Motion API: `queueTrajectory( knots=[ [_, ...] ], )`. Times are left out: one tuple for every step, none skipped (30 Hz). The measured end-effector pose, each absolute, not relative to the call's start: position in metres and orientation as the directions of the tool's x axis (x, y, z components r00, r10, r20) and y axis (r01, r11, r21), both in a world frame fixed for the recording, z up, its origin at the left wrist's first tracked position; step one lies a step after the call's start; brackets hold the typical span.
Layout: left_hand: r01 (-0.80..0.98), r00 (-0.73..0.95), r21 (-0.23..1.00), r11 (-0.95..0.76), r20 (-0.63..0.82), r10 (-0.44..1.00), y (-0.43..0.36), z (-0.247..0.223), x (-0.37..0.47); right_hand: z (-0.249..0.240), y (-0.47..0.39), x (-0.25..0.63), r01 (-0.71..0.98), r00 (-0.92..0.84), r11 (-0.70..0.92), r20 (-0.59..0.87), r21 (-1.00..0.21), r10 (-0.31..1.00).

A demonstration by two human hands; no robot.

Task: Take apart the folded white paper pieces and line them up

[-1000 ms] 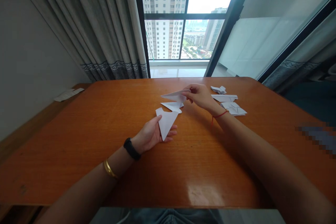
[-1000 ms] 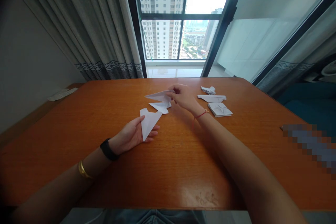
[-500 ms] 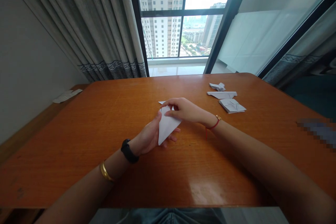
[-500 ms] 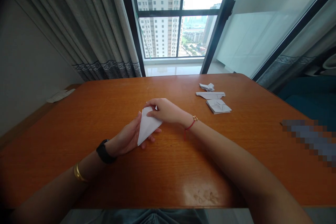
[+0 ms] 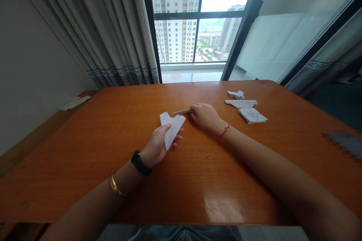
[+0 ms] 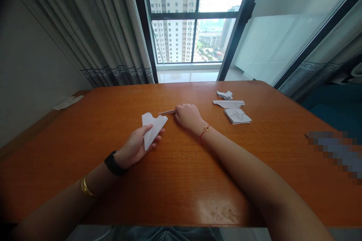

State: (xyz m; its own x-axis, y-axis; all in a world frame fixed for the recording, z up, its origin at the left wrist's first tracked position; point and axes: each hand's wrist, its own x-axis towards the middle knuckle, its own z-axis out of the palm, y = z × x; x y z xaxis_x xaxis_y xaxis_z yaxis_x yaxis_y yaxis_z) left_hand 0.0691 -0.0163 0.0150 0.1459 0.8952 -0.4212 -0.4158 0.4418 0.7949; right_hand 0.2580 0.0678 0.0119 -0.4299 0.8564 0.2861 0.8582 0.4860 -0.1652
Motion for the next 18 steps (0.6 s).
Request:
queueTrajectory(
  knots=[
    [-0.414, 0.176, 0.765, 0.493, -0.464, 0.868, -0.016, 0.015, 0.068, 0.016, 0.070, 0.260, 0.846, -0.403, 0.492, 0.356, -0.206, 0.843],
    [-0.412, 0.208, 0.736, 0.538, -0.499, 0.842, -0.015, 0.016, 0.066, 0.021, 0.072, 0.262, 0.819, -0.368, 0.510, 0.440, -0.264, 0.819],
    [-0.412, 0.239, 0.710, 0.572, -0.521, 0.819, -0.014, 0.016, 0.065, 0.026, 0.073, 0.264, 0.772, -0.327, 0.540, 0.521, -0.334, 0.789],
    [-0.414, 0.271, 0.690, 0.594, -0.530, 0.803, -0.013, 0.016, 0.064, 0.032, 0.074, 0.266, 0.709, -0.292, 0.579, 0.580, -0.402, 0.761],
    [-0.417, 0.301, 0.675, 0.608, -0.529, 0.794, -0.012, 0.016, 0.063, 0.036, 0.074, 0.266, 0.640, -0.279, 0.617, 0.610, -0.458, 0.742],
    [-0.420, 0.328, 0.668, 0.614, -0.519, 0.790, -0.011, 0.016, 0.062, 0.040, 0.072, 0.264, 0.577, -0.294, 0.651, 0.617, -0.494, 0.730],
    [-0.425, 0.348, 0.668, 0.611, -0.502, 0.792, -0.010, 0.015, 0.062, 0.043, 0.070, 0.262, 0.523, -0.335, 0.682, 0.613, -0.511, 0.716],
    [-0.429, 0.364, 0.674, 0.602, -0.481, 0.798, -0.009, 0.015, 0.061, 0.044, 0.066, 0.259, 0.477, -0.398, 0.718, 0.604, -0.507, 0.691],
    [-0.433, 0.376, 0.682, 0.589, -0.457, 0.806, -0.008, 0.015, 0.061, 0.045, 0.062, 0.255, 0.439, -0.471, 0.759, 0.596, -0.481, 0.651],
    [-0.440, 0.384, 0.692, 0.572, -0.432, 0.816, -0.008, 0.015, 0.060, 0.044, 0.058, 0.252, 0.409, -0.539, 0.798, 0.589, -0.442, 0.602],
    [-0.447, 0.386, 0.703, 0.553, -0.406, 0.828, -0.007, 0.015, 0.060, 0.043, 0.053, 0.248, 0.386, -0.599, 0.833, 0.579, -0.396, 0.553],
    [-0.454, 0.383, 0.715, 0.532, -0.382, 0.841, -0.007, 0.015, 0.061, 0.042, 0.049, 0.246, 0.369, -0.652, 0.860, 0.561, -0.352, 0.510],
    [-0.460, 0.379, 0.725, 0.512, -0.361, 0.852, -0.007, 0.016, 0.061, 0.041, 0.046, 0.243, 0.355, -0.694, 0.879, 0.541, -0.317, 0.476],
    [-0.463, 0.375, 0.735, 0.495, -0.344, 0.861, -0.008, 0.016, 0.061, 0.040, 0.043, 0.242, 0.344, -0.721, 0.891, 0.524, -0.297, 0.453],
    [-0.462, 0.370, 0.746, 0.480, -0.330, 0.868, -0.008, 0.016, 0.062, 0.040, 0.041, 0.241, 0.334, -0.739, 0.895, 0.508, -0.295, 0.443],
    [-0.455, 0.362, 0.759, 0.466, -0.320, 0.875, -0.009, 0.016, 0.063, 0.041, 0.040, 0.240, 0.323, -0.747, 0.895, 0.497, -0.309, 0.441],
    [-0.443, 0.350, 0.777, 0.446, -0.308, 0.885, -0.010, 0.016, 0.063, 0.041, 0.040, 0.240, 0.318, -0.740, 0.887, 0.497, -0.336, 0.453],
    [-0.426, 0.334, 0.803, 0.417, -0.289, 0.897, -0.011, 0.015, 0.064, 0.042, 0.040, 0.239, 0.326, -0.708, 0.865, 0.508, -0.380, 0.490]
  ],
)
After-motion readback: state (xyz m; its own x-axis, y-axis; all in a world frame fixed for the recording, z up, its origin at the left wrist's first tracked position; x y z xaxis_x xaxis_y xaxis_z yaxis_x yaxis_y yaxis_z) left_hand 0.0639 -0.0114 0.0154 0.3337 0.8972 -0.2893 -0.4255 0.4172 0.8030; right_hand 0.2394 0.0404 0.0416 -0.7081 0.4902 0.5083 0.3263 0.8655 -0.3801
